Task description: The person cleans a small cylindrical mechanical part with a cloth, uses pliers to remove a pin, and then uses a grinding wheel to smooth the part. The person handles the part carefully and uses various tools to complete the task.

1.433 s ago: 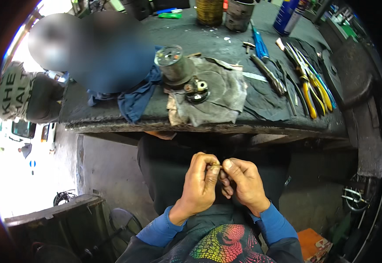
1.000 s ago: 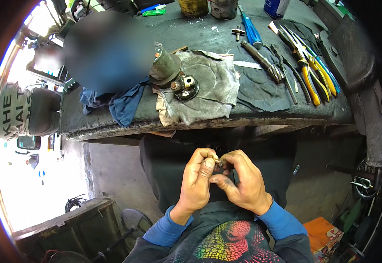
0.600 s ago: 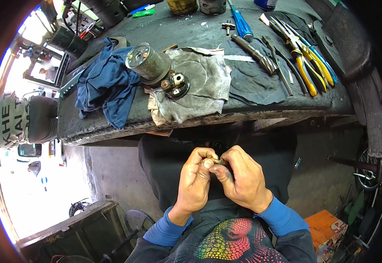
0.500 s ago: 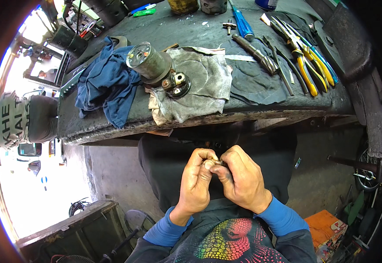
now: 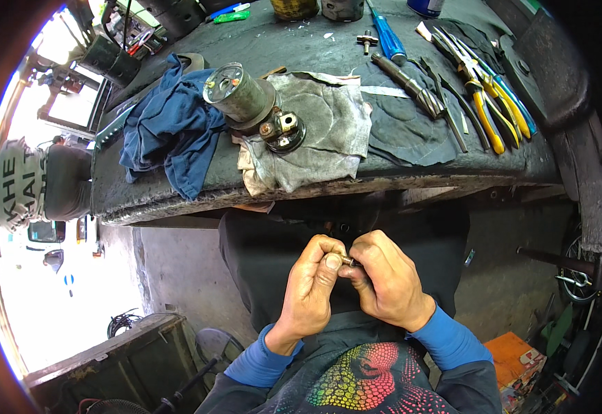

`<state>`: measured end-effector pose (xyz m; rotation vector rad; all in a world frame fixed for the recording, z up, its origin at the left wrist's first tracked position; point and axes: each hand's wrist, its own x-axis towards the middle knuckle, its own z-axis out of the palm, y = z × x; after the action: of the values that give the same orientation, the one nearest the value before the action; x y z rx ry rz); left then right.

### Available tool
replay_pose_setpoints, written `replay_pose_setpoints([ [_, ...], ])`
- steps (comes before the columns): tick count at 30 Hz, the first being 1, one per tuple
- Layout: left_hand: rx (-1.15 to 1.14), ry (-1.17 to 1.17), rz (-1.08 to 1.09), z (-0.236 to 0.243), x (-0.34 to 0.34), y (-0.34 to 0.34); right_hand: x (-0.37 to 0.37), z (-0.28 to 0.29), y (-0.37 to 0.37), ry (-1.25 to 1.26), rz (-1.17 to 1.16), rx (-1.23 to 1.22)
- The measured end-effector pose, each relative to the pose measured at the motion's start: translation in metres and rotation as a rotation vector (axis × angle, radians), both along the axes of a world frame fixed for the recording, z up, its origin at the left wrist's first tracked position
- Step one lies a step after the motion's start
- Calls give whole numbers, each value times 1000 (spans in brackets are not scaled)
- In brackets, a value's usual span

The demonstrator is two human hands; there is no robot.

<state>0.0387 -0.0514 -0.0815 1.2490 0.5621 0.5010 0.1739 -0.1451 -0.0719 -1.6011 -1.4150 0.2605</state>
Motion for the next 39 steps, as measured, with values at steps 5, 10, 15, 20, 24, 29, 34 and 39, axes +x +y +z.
replay_pose_setpoints([
  [5, 152, 91, -5, -3, -2, 5, 0, -4, -2, 85, -10, 25],
  [10, 273, 159, -1, 4, -4, 12, 7, -1, -6, 288, -24, 36],
  [15, 449, 164, -9, 13, -4, 15, 10, -1, -8, 476, -4, 16],
  [20, 553, 157, 0, 20, -3, 14, 4, -1, -8, 679, -22, 11],
  [24, 617, 154, 0, 21, -4, 14, -1, -1, -10, 868, -54, -19],
  [29, 608, 162, 7, 22, -6, 14, -1, -1, -9, 881, -57, -41],
  [34, 647, 145, 4, 22, -7, 16, 1, 0, -7, 799, -39, -38],
  [39, 693, 129, -23, 22, -8, 20, 3, 1, -7, 765, -17, -58],
])
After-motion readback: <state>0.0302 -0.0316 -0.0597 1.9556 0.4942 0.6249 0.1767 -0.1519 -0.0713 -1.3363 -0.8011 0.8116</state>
